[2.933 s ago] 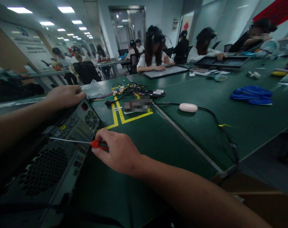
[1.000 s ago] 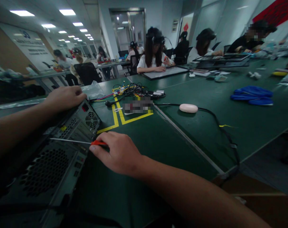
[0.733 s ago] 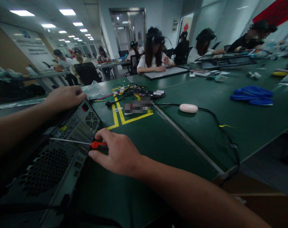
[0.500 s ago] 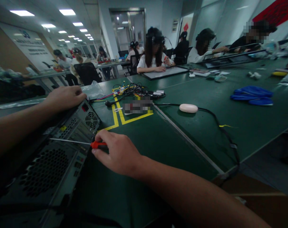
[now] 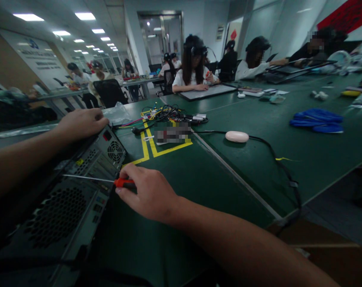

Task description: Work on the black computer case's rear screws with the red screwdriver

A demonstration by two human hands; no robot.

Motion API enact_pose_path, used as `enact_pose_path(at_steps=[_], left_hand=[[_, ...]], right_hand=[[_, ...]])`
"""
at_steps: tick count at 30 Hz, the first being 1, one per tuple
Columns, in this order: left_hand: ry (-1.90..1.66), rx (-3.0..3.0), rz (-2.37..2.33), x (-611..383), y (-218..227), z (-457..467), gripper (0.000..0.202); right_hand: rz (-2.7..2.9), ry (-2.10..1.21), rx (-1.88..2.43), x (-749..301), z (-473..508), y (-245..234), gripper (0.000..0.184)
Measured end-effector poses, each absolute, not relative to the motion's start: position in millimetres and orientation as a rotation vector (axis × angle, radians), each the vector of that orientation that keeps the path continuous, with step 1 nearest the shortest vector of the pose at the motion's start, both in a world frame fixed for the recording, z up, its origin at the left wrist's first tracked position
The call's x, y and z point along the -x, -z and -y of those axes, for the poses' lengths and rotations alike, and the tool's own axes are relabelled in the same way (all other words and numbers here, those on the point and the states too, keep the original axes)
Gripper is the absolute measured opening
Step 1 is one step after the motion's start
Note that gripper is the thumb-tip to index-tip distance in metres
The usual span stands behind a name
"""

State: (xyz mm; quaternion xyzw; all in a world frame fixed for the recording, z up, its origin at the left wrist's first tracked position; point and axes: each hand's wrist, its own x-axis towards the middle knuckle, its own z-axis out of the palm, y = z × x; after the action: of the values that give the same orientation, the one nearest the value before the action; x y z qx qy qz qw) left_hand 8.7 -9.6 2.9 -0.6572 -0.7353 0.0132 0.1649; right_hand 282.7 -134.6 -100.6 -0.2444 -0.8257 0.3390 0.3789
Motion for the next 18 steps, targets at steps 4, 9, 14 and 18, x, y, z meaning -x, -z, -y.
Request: enact_pose_path(at_steps=[4,9,14,18], left_hand=[[-0.032,1.873,2.095,-9.7,-3.1,10.0,0.058],[-0.031,1.857,2.108,-11.5,-3.6,11.4,0.056],[-0.003,1.86,2.111,-10.7,-3.8,11.6,0.055],[-0.007,1.86,2.121,-10.5,-4.1,10.9,0.057]], right_hand=[[2.108,-0.872,0.625,-282.7,134.8,101.0,0.015],[2.11,-0.88,0.635,-282.6,135.0,99.8,0.014],[2.115,-0.888,0.633,-283.3,135.4,98.3,0.015],[2.101,-0.898,0.64,-283.2,135.6,99.3,0.015]])
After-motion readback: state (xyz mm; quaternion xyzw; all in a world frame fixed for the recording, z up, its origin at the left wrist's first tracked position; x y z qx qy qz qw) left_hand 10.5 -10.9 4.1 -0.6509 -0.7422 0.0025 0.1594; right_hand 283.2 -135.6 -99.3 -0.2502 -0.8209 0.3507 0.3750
